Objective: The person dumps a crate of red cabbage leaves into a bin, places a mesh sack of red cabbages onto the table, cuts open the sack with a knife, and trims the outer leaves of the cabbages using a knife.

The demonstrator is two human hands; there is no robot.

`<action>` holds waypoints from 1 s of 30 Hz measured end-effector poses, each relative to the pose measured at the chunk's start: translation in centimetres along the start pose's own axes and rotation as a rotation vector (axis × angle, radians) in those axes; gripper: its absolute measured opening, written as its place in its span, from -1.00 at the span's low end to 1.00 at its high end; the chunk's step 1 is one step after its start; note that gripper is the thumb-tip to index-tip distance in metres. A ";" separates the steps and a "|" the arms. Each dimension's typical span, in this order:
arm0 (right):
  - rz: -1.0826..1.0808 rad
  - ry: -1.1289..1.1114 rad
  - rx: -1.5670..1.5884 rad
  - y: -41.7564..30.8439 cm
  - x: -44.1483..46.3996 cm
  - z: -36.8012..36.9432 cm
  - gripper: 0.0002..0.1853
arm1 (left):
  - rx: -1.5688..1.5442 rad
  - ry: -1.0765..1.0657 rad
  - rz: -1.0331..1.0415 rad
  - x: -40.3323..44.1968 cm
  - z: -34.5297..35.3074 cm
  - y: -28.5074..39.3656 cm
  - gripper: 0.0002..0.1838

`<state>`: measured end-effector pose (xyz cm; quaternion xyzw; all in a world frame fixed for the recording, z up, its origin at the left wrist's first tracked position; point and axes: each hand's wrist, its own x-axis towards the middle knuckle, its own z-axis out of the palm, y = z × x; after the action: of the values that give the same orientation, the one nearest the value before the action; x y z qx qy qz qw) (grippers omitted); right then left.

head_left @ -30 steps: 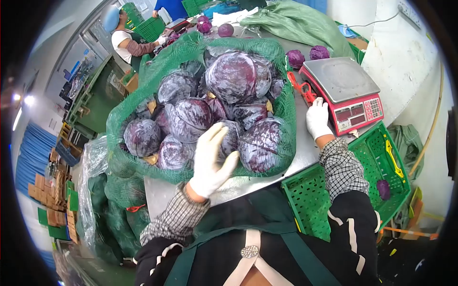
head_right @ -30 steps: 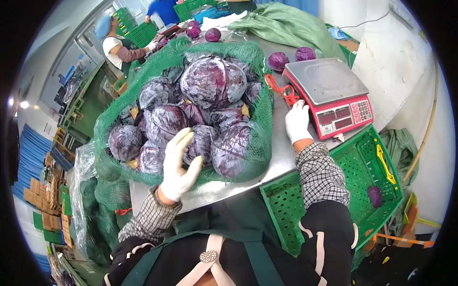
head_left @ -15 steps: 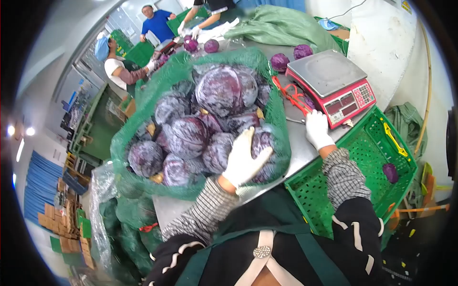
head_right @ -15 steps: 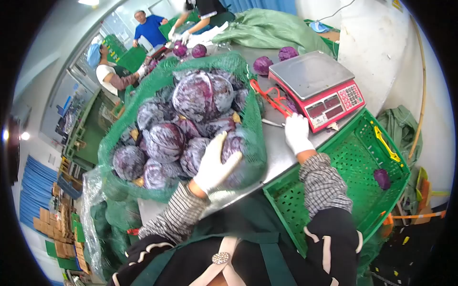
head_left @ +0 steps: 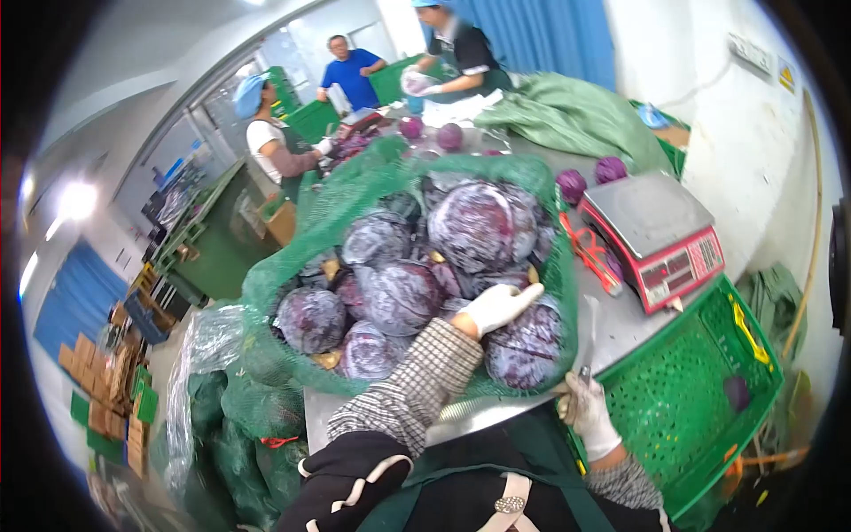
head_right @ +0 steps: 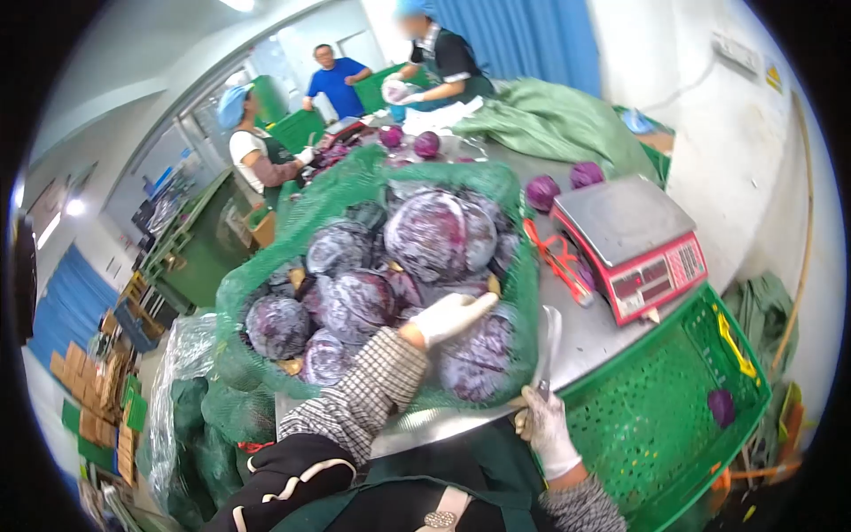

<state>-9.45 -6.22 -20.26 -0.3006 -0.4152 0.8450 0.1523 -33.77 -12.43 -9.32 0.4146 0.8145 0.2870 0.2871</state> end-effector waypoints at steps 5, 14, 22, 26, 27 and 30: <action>-0.008 0.103 0.303 0.8 0.0 1.6 -0.75 | -0.092 0.088 0.006 -0.8 1.6 -0.4 -0.23; -0.431 -0.332 0.279 -2.4 5.2 8.4 -0.82 | 0.052 1.033 0.705 -13.4 -1.3 3.4 -0.46; -0.638 -0.373 -0.084 -5.4 8.4 13.6 -0.77 | -0.635 0.955 0.529 -14.2 -1.4 -4.0 -0.21; -0.999 -0.168 -0.474 -5.5 6.3 14.7 -0.78 | -0.943 0.910 0.480 -15.5 -0.1 -4.6 -0.17; -1.057 -0.111 -0.493 -5.1 5.7 14.6 -0.76 | -0.989 0.905 0.457 -15.6 0.6 -5.3 -0.20; -1.064 0.024 -0.517 -4.0 2.9 13.8 -0.72 | -1.196 0.762 0.407 -17.3 1.7 -5.2 -0.19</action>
<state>-20.43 -10.70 -11.64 -0.0879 -0.6997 0.5202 0.4818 -26.76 -29.10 -10.13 0.2016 0.4692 0.8537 0.1024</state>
